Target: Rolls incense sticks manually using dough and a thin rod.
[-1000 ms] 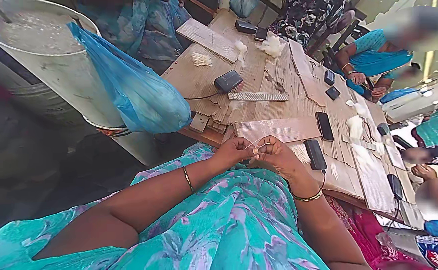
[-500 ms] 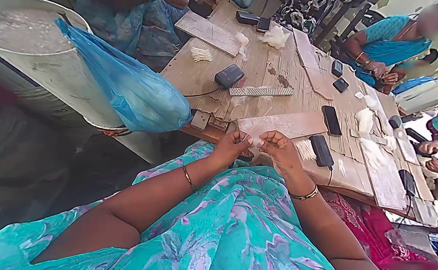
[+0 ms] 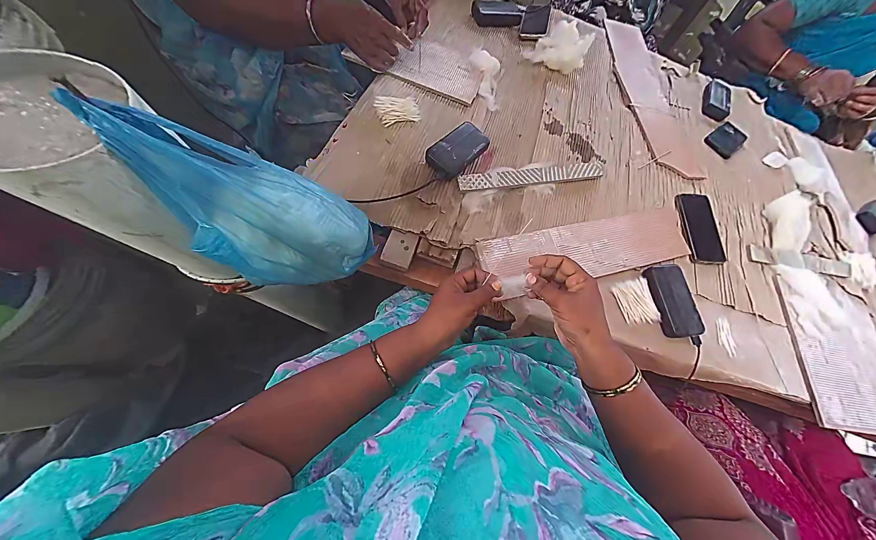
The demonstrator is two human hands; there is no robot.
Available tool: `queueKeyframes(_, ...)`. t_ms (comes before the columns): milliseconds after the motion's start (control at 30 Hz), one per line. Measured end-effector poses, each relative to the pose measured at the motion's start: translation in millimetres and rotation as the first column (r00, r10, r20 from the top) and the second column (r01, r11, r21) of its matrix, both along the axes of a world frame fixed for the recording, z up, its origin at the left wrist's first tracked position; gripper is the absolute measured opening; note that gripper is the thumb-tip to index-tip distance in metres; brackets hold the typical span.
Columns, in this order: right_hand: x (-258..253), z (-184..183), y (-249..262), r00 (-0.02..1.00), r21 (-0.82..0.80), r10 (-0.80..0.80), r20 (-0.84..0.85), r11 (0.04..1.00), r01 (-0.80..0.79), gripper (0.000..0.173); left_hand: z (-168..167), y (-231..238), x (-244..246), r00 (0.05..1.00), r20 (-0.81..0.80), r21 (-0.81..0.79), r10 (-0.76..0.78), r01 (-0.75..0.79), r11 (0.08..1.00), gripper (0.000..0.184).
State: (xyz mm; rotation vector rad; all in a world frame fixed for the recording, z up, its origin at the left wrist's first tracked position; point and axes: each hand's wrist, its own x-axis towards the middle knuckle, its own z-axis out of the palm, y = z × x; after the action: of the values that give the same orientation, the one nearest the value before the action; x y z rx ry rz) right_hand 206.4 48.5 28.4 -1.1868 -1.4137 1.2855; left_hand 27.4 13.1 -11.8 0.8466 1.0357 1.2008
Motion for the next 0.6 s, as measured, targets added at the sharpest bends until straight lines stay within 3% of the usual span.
queueKeyframes(133, 3.4, -14.0, 16.5, 0.996, -0.005, -0.029, 0.082, 1.000, 0.030, 0.041, -2.9, 15.3, 4.2, 0.997, -0.078, -0.037, 0.024, -0.026, 0.999, 0.004)
queueKeyframes(367, 2.7, -39.7, 49.0, 0.927, 0.039, -0.064, 0.370, 0.998, 0.054, 0.042, -23.2, 46.1, -0.5, 0.926, -0.377, -0.119, -0.014, -0.033, 0.992, 0.031)
queueKeyframes(433, 1.3, -42.3, 54.9, 0.888, 0.057, -0.085, 0.452, 0.996, 0.066, 0.042, -25.9, 48.7, -6.3, 0.865, -0.498, -0.115, -0.060, 0.002, 0.993, 0.037)
queueKeyframes(600, 0.9, -39.6, 63.8, 0.839, 0.018, -0.082, 0.538, 0.996, 0.085, 0.046, -22.8, 51.5, -22.1, 0.632, -0.763, -0.060, -0.133, 0.136, 0.989, 0.027)
